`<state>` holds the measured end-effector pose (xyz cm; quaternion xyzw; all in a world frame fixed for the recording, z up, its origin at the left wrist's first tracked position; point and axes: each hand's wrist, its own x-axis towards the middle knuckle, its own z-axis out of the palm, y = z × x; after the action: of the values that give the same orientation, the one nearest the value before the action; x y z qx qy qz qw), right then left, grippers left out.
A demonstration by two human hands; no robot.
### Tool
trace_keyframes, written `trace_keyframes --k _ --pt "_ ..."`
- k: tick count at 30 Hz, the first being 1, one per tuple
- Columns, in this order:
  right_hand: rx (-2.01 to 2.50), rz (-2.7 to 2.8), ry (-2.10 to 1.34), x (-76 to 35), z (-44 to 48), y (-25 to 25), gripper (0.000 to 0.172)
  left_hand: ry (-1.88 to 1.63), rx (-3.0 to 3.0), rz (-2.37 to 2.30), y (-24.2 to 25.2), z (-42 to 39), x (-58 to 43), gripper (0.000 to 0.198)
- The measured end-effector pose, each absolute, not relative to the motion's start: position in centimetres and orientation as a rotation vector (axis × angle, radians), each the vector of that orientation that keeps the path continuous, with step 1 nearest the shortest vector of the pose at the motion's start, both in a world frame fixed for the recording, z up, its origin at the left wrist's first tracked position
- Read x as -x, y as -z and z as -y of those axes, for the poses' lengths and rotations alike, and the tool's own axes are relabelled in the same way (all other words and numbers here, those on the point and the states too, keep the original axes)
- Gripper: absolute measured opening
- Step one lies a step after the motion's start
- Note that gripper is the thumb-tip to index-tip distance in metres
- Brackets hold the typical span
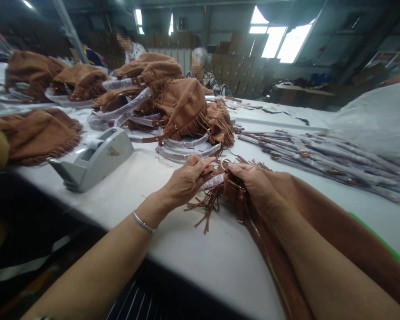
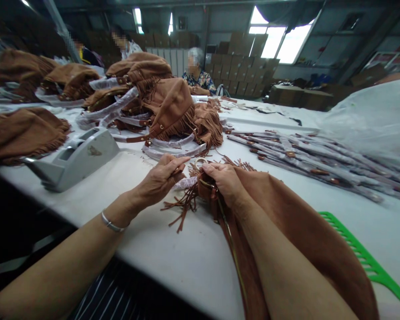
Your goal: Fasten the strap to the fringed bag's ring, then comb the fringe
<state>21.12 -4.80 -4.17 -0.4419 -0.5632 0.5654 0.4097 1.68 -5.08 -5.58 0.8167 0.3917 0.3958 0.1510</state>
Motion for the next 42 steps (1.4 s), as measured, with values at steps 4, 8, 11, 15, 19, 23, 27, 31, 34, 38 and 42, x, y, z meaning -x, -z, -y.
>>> trace_keyframes --k 4,8,11,15,19,23,27,31,34,38,42 --pt "1.077 1.371 -1.466 -21.2 4.8 4.3 0.031 -1.066 -2.308 -1.163 5.6 5.2 -2.0 0.052" --pt "1.004 1.288 -1.528 -21.6 4.5 4.8 0.030 -1.165 -2.331 -1.143 5.8 4.5 -1.4 0.051" --pt "0.952 1.205 -1.532 -22.1 4.1 5.2 0.029 -1.458 -2.212 -1.243 5.4 3.3 -0.3 0.046" --pt "0.863 1.083 -1.520 -23.3 3.5 5.7 0.025 -1.799 -1.716 -1.154 3.7 2.2 0.5 0.039" --pt "0.806 0.976 -1.502 -24.2 3.2 5.8 0.022 -1.768 -1.388 -0.879 0.2 2.4 0.1 0.043" --pt "0.810 0.983 -1.464 -24.4 3.3 5.6 0.025 -1.497 -1.498 -0.722 -5.4 3.5 -0.2 0.035" --pt "0.814 1.033 -1.477 -24.4 3.5 5.5 0.029 -1.409 -1.587 -0.626 -11.9 4.4 1.1 0.030" --pt "0.799 1.059 -1.489 -24.4 3.6 5.5 0.030 -1.369 -1.626 -0.561 -15.4 4.5 2.2 0.023" --pt "0.796 1.065 -1.499 -24.3 3.7 5.5 0.030 -1.058 -1.692 -0.627 -13.2 4.0 0.8 0.021" --pt "0.794 1.075 -1.494 -24.4 3.9 5.4 0.029 -0.487 -1.719 -0.781 -5.4 3.1 -2.5 0.037" --pt "0.812 1.139 -1.475 -24.3 3.9 5.2 0.029 -0.318 -1.728 -0.733 0.3 2.0 -4.2 0.044"
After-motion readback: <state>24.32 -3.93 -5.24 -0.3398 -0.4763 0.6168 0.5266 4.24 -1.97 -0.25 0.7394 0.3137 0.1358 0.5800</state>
